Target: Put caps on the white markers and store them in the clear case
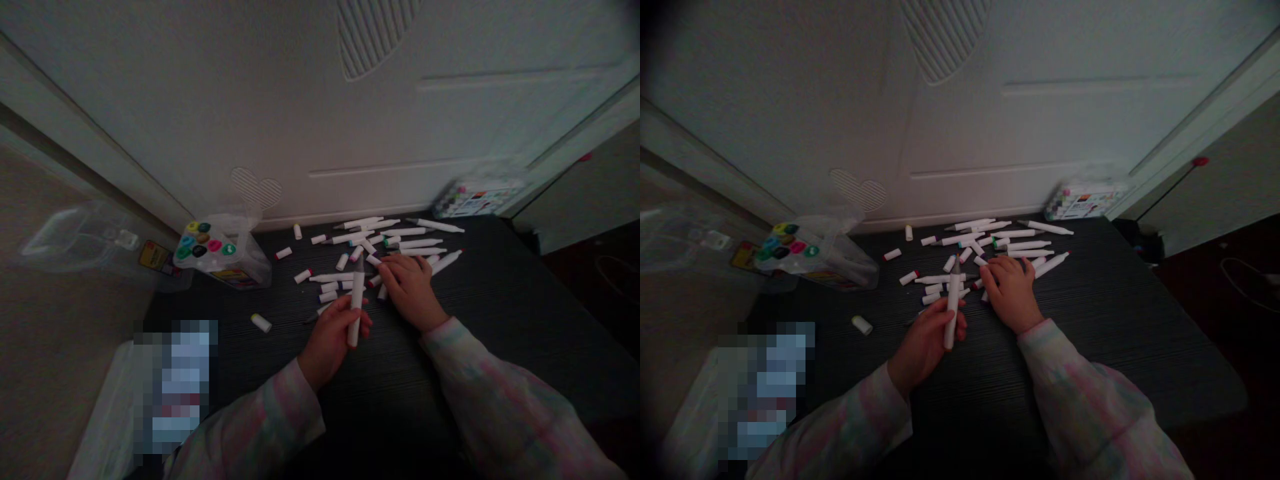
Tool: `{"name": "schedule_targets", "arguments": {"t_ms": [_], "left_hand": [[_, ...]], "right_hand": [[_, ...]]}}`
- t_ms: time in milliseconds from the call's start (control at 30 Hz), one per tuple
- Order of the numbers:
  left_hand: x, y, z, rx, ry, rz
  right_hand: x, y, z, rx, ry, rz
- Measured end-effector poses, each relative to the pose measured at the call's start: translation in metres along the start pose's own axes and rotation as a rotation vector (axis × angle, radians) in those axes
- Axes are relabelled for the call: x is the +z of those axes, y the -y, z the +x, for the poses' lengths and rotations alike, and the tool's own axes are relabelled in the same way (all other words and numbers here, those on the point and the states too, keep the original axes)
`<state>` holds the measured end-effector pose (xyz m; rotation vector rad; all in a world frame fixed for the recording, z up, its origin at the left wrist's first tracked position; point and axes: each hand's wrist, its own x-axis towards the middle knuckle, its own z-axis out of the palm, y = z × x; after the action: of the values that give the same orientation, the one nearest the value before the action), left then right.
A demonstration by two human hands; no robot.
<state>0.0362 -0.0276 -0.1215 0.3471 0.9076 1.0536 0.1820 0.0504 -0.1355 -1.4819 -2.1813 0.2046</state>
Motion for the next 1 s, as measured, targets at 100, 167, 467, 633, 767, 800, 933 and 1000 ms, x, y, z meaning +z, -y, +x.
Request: {"name": "schedule_targets", "arguments": {"t_ms": [100, 167, 467, 633, 767, 800, 933, 1000], "left_hand": [[-0.001, 0.0005, 0.0011, 0.006, 0.002, 0.001], [-0.0013, 0.0004, 0.0017, 0.008, 0.004, 0.0], [0.0002, -0.0001, 0.0005, -0.003, 0.001, 0.007], [-0.0007, 0.0001, 0.0009, 0.007, 0.005, 0.007], [-0.0017, 0.0, 0.0006, 0.005, 0.008, 0.004], [-0.0019, 0.0001, 0.0005, 0.004, 0.011, 0.005], [-0.0031, 0.0009, 0.0004, -0.009, 0.015, 0.02], [-0.004, 0.0015, 0.0011, -0.013, 0.024, 0.024]], "right_hand": [[-0.0005, -0.0004, 0.0007, 0.021, -0.048, -0.001], [-0.0007, 0.0, 0.0009, 0.017, -0.054, 0.005], [0.0034, -0.0006, -0.0018, -0.012, 0.013, -0.014], [0.003, -0.0013, -0.0016, -0.005, -0.031, 0.023], [0.0008, -0.0028, 0.0005, -0.023, -0.128, 0.097], [0.0001, -0.0032, 0.001, -0.026, -0.154, 0.131], [-0.0027, -0.0025, 0.0018, 0.016, -0.206, 0.335], [-0.0044, -0.0006, 0.0016, 0.111, -0.209, 0.445]]}}
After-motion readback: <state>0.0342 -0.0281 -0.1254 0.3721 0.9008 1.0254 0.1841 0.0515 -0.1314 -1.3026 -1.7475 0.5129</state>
